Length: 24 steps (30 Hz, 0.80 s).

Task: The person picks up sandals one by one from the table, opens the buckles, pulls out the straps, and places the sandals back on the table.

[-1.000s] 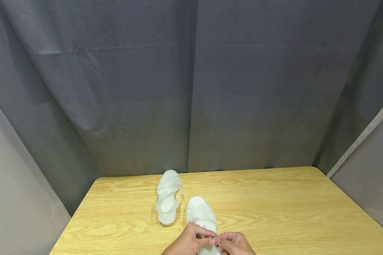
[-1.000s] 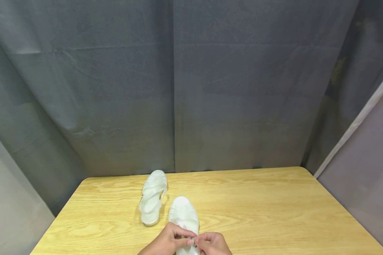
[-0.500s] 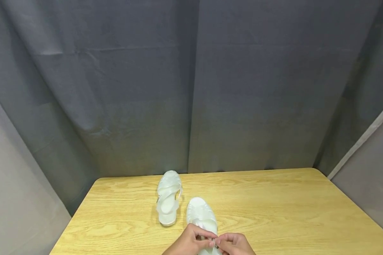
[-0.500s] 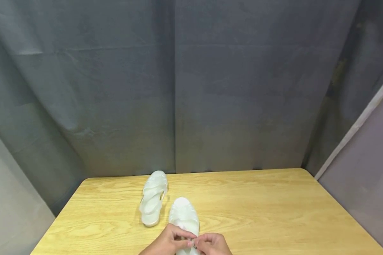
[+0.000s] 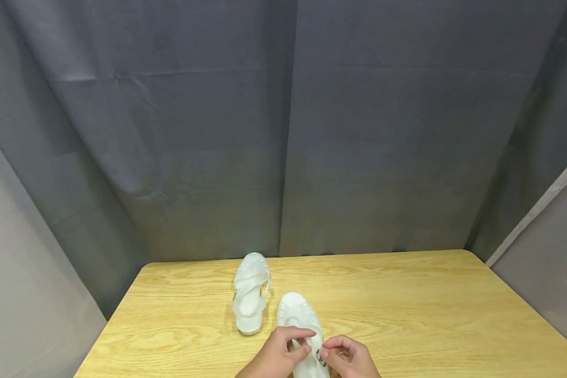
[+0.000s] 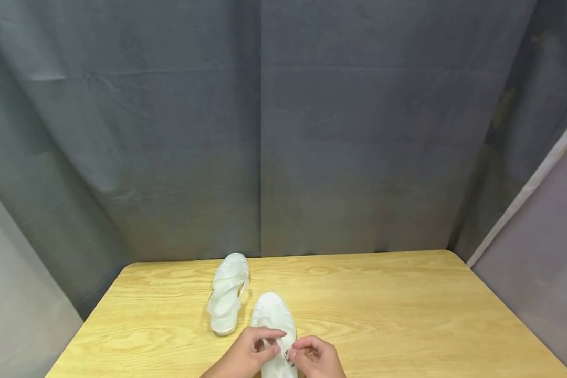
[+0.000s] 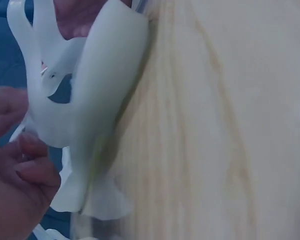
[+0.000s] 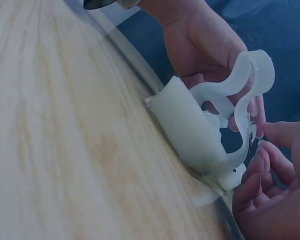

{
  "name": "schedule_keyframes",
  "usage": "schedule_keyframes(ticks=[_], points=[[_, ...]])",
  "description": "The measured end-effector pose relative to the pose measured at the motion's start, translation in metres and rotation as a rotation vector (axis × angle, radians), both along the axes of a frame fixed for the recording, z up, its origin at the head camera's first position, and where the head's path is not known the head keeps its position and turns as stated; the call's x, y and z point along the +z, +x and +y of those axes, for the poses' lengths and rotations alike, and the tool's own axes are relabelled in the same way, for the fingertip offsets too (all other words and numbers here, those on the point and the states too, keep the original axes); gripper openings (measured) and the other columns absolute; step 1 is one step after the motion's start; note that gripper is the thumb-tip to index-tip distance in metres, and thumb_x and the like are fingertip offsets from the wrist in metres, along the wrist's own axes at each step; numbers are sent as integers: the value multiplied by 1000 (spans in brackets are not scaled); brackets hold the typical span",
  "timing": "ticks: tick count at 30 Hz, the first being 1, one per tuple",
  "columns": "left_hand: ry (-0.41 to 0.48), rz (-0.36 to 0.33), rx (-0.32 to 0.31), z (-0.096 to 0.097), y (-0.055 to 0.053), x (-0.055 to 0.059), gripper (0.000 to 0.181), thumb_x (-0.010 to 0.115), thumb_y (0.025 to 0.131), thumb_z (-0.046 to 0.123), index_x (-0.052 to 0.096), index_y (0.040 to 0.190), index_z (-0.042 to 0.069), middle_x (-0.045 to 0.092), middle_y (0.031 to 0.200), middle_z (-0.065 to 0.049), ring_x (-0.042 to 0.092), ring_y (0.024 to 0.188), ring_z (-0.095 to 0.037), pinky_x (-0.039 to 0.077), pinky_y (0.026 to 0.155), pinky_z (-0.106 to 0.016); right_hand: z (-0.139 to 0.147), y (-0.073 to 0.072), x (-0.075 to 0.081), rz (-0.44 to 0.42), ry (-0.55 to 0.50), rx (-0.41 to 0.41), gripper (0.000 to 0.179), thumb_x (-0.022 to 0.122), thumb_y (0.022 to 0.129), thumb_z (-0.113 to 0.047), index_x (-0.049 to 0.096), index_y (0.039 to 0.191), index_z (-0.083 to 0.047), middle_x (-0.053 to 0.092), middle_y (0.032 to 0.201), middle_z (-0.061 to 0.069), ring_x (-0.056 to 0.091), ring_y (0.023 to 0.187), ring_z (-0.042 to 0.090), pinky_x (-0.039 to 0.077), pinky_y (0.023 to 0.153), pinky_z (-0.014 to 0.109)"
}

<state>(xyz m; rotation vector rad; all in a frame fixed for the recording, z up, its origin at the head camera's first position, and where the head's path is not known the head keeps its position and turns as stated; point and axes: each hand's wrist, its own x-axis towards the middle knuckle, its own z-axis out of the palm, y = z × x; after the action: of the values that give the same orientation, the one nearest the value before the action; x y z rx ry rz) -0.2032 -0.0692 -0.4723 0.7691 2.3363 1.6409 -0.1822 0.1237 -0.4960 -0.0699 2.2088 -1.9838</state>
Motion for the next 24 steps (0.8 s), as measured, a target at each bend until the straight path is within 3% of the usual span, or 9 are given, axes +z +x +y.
schedule_keyframes(ticks=[6,9,16,19,24], points=[[-246,302,95,0,1,10,29,65,80,3,68,109,2,60,80,4,44,61,2,42,58,-14,-4,2,1,30,34,15,38,69,85,-23,59,105,8,60,87,5,56,57,10,48,51,23],[-331,402,148,2,3,12,24,67,76,3,71,100,4,62,77,3,51,69,-1,44,64,-15,-7,4,3,61,103,29,39,71,83,-28,61,103,5,62,86,4,59,61,12,50,53,23],[-345,420,202,4,6,15,15,68,73,1,73,88,3,63,74,4,55,68,-2,45,62,-16,-9,5,8,133,280,7,27,74,79,-29,66,87,-5,65,77,0,58,60,12,47,52,23],[-325,428,211,4,6,15,14,68,73,-2,73,86,2,62,72,5,54,65,-1,44,59,-14,-9,6,9,141,300,-5,24,73,80,-28,66,85,-6,65,75,0,58,59,12,47,51,23],[-272,375,224,3,6,12,13,66,73,-4,73,84,0,61,69,4,50,60,1,43,55,-13,-9,6,8,144,279,-7,24,73,80,-27,65,84,-5,64,75,0,58,58,11,47,50,23]])
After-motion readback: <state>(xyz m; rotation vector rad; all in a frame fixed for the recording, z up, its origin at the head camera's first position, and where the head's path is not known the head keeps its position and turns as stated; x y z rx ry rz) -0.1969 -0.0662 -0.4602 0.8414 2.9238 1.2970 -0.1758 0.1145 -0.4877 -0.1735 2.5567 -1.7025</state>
